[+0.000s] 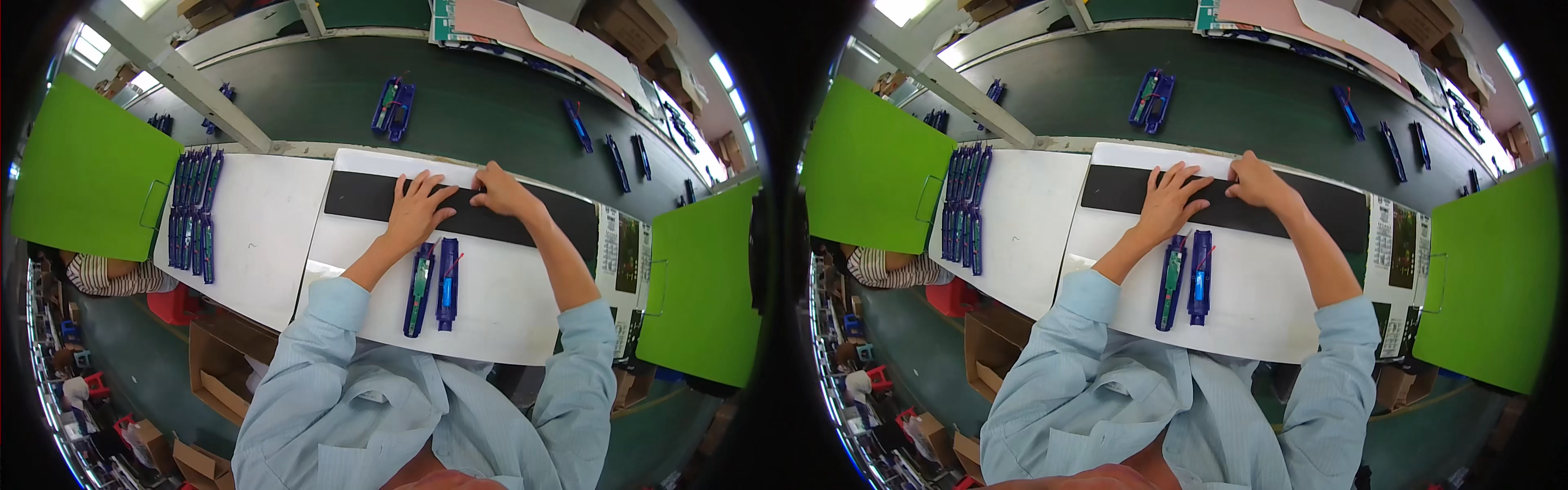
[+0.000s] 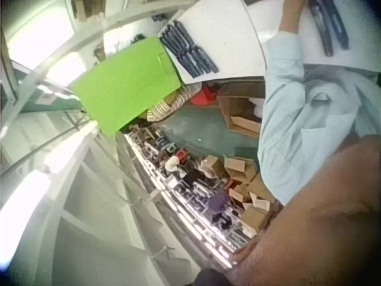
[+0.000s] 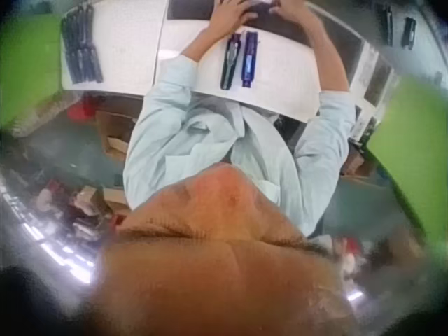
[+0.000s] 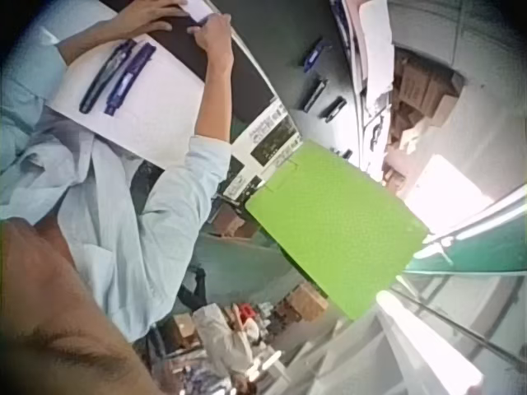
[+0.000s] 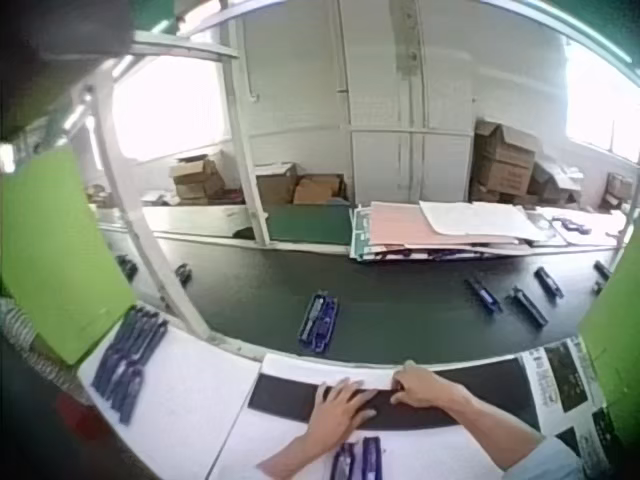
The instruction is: The person repeatedly picks up small blue and green electronic modules from a table, aligns them, and presses them together. They then place the assembled units onto a black mat on the table. The process is repeated for multiple units throughout the clip.
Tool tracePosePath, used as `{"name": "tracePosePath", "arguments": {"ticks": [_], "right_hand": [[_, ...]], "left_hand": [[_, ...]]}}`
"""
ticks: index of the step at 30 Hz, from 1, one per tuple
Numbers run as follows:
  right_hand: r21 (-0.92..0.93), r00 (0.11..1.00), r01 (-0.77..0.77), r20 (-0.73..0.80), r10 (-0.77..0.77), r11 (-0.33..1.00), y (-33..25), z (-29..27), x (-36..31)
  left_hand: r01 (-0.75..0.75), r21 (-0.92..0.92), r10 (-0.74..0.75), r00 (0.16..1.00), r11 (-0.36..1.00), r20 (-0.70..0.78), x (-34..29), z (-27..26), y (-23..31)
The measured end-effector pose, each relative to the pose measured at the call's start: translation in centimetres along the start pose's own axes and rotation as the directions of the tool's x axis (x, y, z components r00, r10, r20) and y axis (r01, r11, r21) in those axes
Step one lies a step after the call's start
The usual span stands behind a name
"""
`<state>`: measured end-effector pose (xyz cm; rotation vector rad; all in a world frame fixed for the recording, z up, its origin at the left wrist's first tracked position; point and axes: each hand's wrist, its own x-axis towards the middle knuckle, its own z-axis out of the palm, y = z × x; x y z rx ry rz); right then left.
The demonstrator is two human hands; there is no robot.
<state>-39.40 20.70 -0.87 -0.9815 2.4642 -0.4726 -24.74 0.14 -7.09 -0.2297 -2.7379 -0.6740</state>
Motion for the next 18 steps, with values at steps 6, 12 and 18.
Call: {"name": "tracePosePath", "arguments": {"ticks": [6,12,18], "right_hand": [[0.047,0.987,-0.116,0.119,0.110,0.992,0.9,-0.3,2.3],[0.157,0.979,0.022,-0.206,0.011,0.987,0.8,2.1,-0.8],[0.387,0.932,0.034,-0.345,0.111,0.921,-0.2,3.6,-4.0]], "left_hand": [[0.026,-0.016,-0.026,1.000,1.000,0.010,0.2,0.0,0.3],[0.062,-0.011,-0.062,0.997,0.998,0.047,0.0,0.0,0.1],[0.070,-0.055,-0.065,0.995,0.996,0.075,0.1,-0.1,0.3]]}}
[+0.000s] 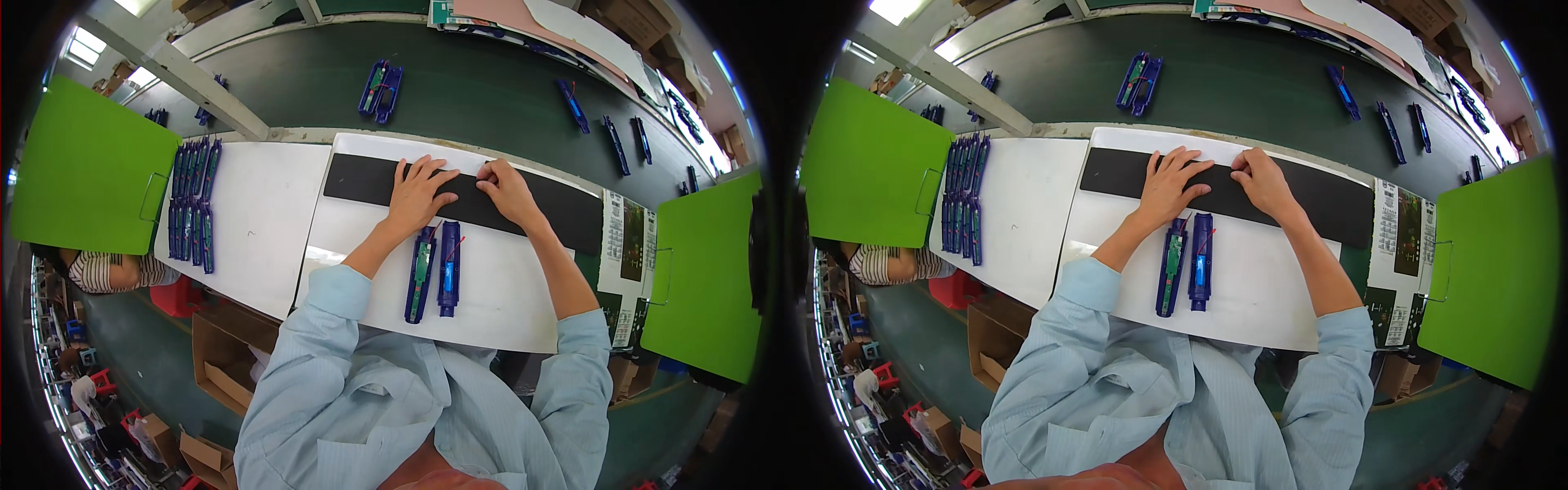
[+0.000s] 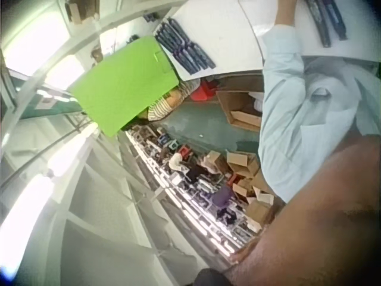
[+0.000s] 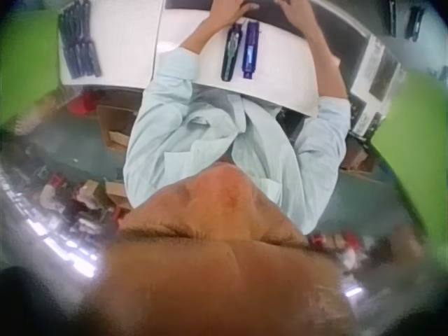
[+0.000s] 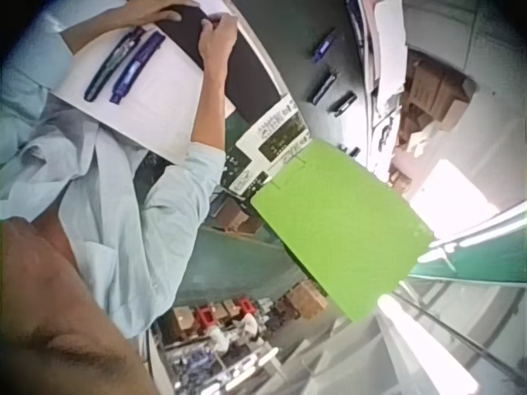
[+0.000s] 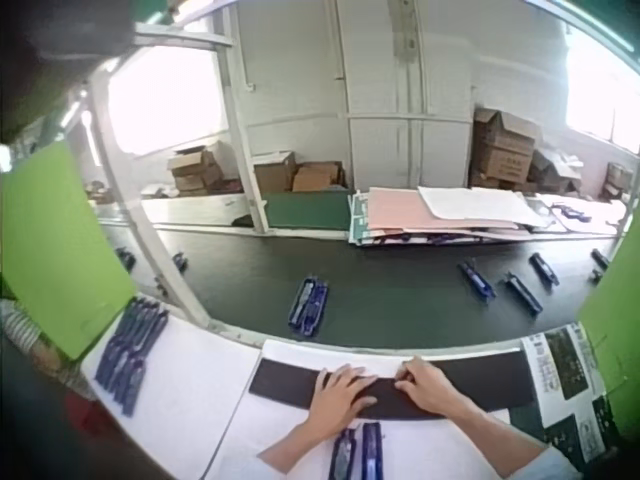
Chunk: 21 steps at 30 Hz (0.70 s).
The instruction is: The person repeatedly picks up small blue and green electronic modules from a table, aligns them, and presses them together. They then place the assembled units onto a black mat on the table. The process is repeated for multiple units throughout the clip.
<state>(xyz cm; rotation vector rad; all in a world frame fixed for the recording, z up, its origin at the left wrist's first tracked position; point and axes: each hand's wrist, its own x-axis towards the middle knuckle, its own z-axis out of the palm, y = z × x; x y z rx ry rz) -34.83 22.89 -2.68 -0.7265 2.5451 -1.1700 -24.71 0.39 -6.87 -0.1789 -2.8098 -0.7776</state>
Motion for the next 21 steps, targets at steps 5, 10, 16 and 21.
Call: {"name": "tracePosePath", "arguments": {"ticks": [5,10,16,21], "right_hand": [[0.165,0.986,-0.014,-0.164,0.042,0.986,-2.4,0.0,-2.6],[0.494,0.984,-0.165,0.018,0.179,0.854,-3.6,-1.4,-9.9],[0.461,0.955,-0.275,0.229,0.187,0.844,-5.5,2.4,-15.0],[0.416,0.955,-0.258,0.249,0.163,0.872,-6.6,3.6,-14.7]], "left_hand": [[-0.025,-0.025,0.023,0.997,0.999,-0.079,-0.3,0.2,-0.2],[-0.058,-0.124,0.023,0.965,0.991,-0.263,-4.2,-3.9,3.6],[-0.170,-0.061,0.171,0.985,0.984,0.018,-17.4,-5.7,10.9],[-0.218,0.021,0.215,0.972,0.976,0.094,-19.2,-4.8,10.9]]}}
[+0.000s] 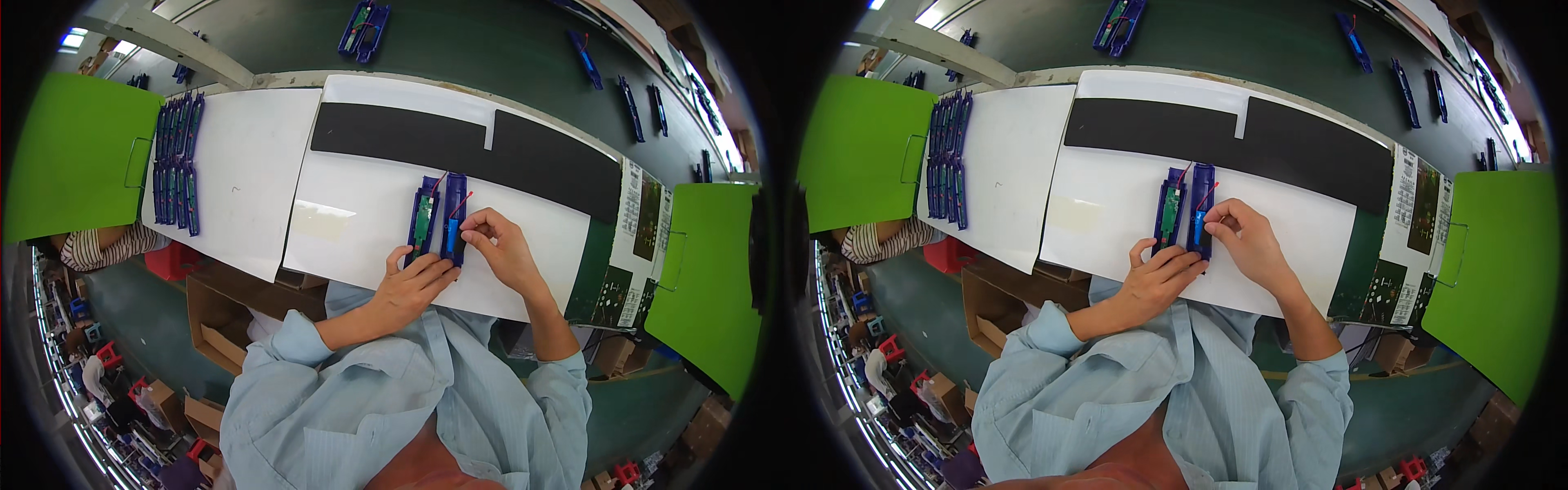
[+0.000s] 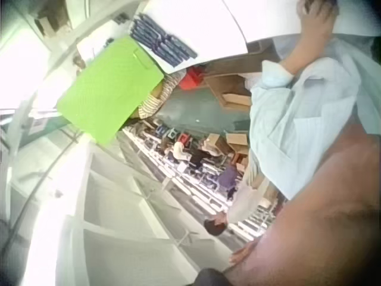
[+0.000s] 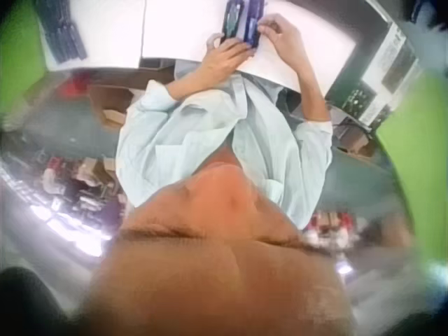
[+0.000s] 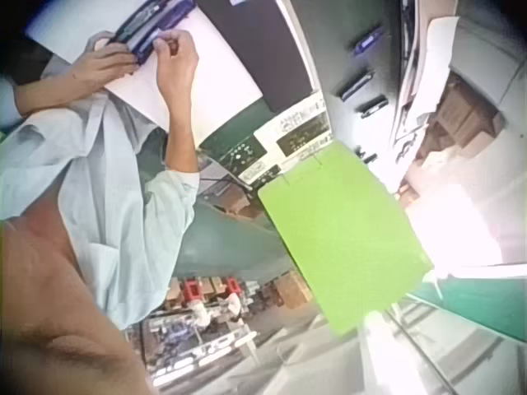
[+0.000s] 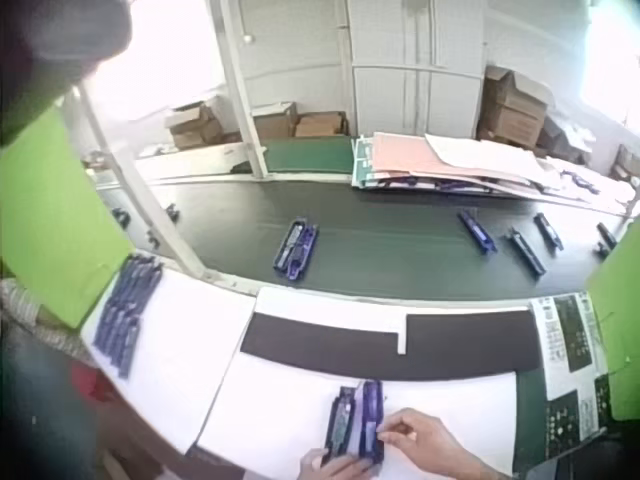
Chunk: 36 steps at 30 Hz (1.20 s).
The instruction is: The person repeatedly picks up small blue and green electronic modules from a table, aligns them, and presses them together. They then place the assembled units onto a black mat on the table. The process is repeated for multiple units throughout the clip.
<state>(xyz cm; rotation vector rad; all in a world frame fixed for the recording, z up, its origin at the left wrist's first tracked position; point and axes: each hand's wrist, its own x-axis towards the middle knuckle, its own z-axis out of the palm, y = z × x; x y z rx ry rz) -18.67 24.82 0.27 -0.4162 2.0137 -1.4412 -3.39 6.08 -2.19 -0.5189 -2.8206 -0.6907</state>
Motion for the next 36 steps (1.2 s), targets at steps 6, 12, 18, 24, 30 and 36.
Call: {"name": "tracePosePath", "arguments": {"ticks": [6,12,18,24,30,36], "right_hand": [[-0.068,1.000,-0.021,0.005,0.021,0.997,0.1,0.6,0.3],[-0.103,0.998,0.038,-0.051,-0.043,0.994,0.8,1.3,0.2],[-0.191,0.980,0.137,-0.121,-0.161,0.972,0.5,2.2,0.2],[-0.269,0.971,0.117,-0.172,-0.167,0.956,-0.2,2.5,0.2],[-0.093,0.956,0.050,-0.283,-0.075,0.994,1.7,1.0,1.1],[-0.008,0.965,0.136,-0.224,-0.135,0.991,0.9,3.2,2.0]], "left_hand": [[0.003,-0.003,-0.003,1.000,1.000,-0.010,0.0,0.2,-0.1],[0.010,-0.017,-0.010,1.000,1.000,-0.026,0.3,0.0,-0.1],[0.027,-0.031,-0.028,0.999,0.999,-0.027,0.2,0.1,-0.2],[0.044,-0.045,-0.045,0.998,0.998,-0.034,0.1,0.3,-0.1],[0.067,-0.109,-0.066,0.998,0.992,0.017,-0.4,-0.5,-0.1],[0.098,-0.251,-0.076,0.992,0.963,0.098,-0.4,-2.6,-0.9]]}}
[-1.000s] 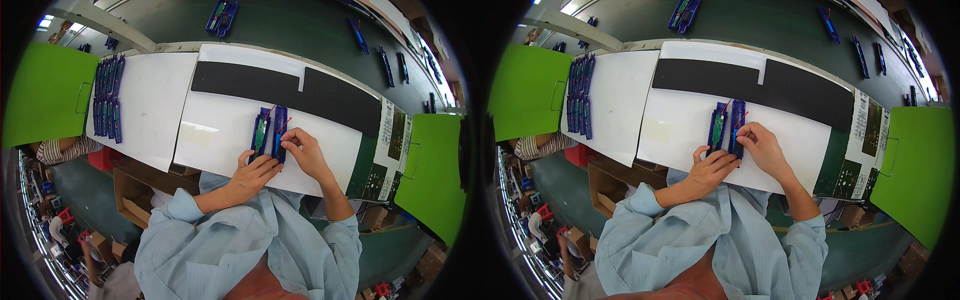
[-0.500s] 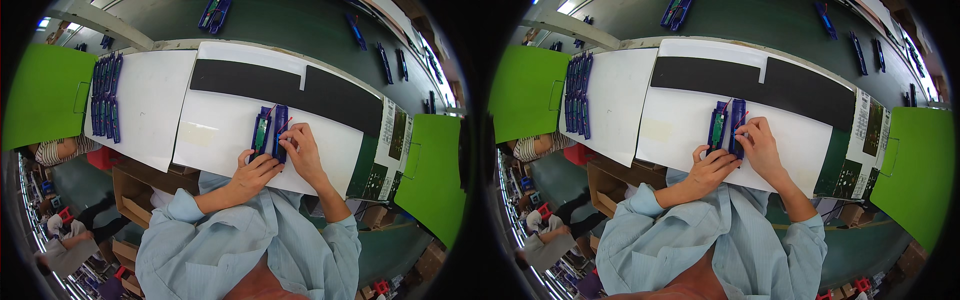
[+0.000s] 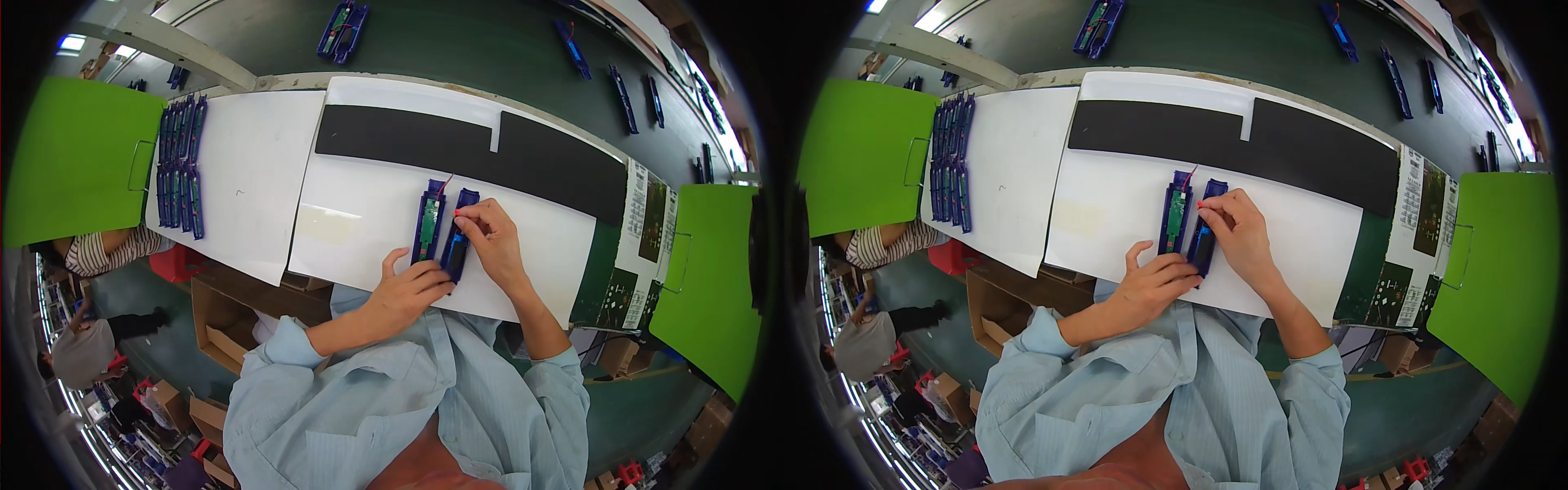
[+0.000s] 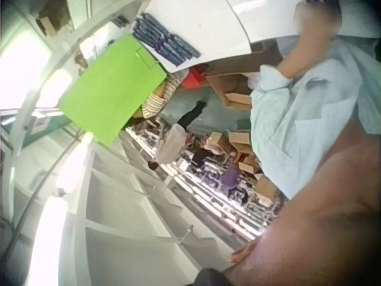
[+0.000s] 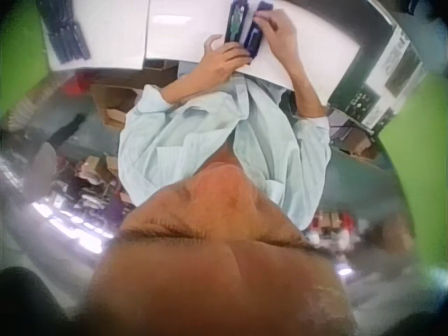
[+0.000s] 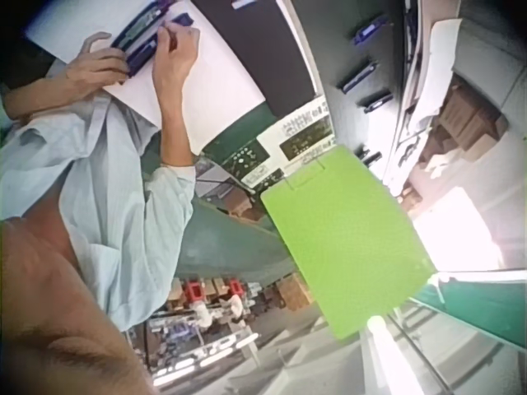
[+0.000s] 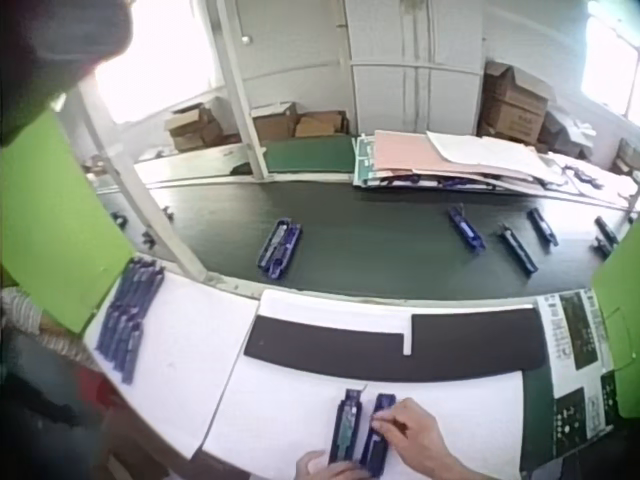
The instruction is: The person repeatedly picks up small blue and green electronic modules from a table, aligns them, and presses them together. They then place the assembled units onto a black mat on the table. The process is repeated for multiple units throughout the clip.
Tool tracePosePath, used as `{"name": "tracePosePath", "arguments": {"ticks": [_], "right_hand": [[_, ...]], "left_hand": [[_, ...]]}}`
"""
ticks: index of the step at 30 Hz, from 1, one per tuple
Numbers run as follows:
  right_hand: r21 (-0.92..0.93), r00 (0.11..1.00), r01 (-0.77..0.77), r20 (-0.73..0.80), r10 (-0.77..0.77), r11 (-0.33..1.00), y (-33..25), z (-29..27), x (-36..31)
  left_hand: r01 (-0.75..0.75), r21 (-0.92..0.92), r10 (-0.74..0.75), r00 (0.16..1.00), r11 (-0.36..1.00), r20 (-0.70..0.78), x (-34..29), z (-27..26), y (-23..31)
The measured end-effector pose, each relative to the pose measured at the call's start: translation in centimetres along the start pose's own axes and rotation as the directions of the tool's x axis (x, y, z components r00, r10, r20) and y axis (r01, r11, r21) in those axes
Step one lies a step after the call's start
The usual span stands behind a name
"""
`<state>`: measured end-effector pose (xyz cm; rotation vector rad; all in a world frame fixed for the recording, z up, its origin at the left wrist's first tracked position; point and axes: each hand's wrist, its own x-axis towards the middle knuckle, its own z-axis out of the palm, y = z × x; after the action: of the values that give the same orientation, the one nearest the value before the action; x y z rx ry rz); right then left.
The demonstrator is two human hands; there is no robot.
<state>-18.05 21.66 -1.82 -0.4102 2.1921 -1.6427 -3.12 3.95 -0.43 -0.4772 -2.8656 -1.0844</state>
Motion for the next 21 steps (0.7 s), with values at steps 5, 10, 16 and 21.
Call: {"name": "tracePosePath", "arguments": {"ticks": [5,10,16,21], "right_hand": [[-0.057,0.999,0.051,-0.004,-0.051,0.997,-0.5,0.8,-0.2],[-0.074,0.998,0.059,0.030,-0.057,0.996,-0.6,0.9,-0.6],[-0.006,0.997,0.077,0.013,-0.077,0.997,0.0,1.5,-1.4],[0.108,0.999,0.039,-0.017,-0.037,0.993,1.3,2.4,-2.2]], "left_hand": [[0.056,0.221,0.024,0.939,0.974,-0.344,5.0,-1.3,-3.1],[-0.015,0.385,0.132,0.951,0.923,-0.280,6.9,-1.8,-4.9],[0.108,0.171,-0.041,0.935,0.979,-0.352,5.7,-0.2,-4.3],[0.314,-0.321,-0.405,0.873,0.893,-0.272,4.3,1.3,-2.6]]}}
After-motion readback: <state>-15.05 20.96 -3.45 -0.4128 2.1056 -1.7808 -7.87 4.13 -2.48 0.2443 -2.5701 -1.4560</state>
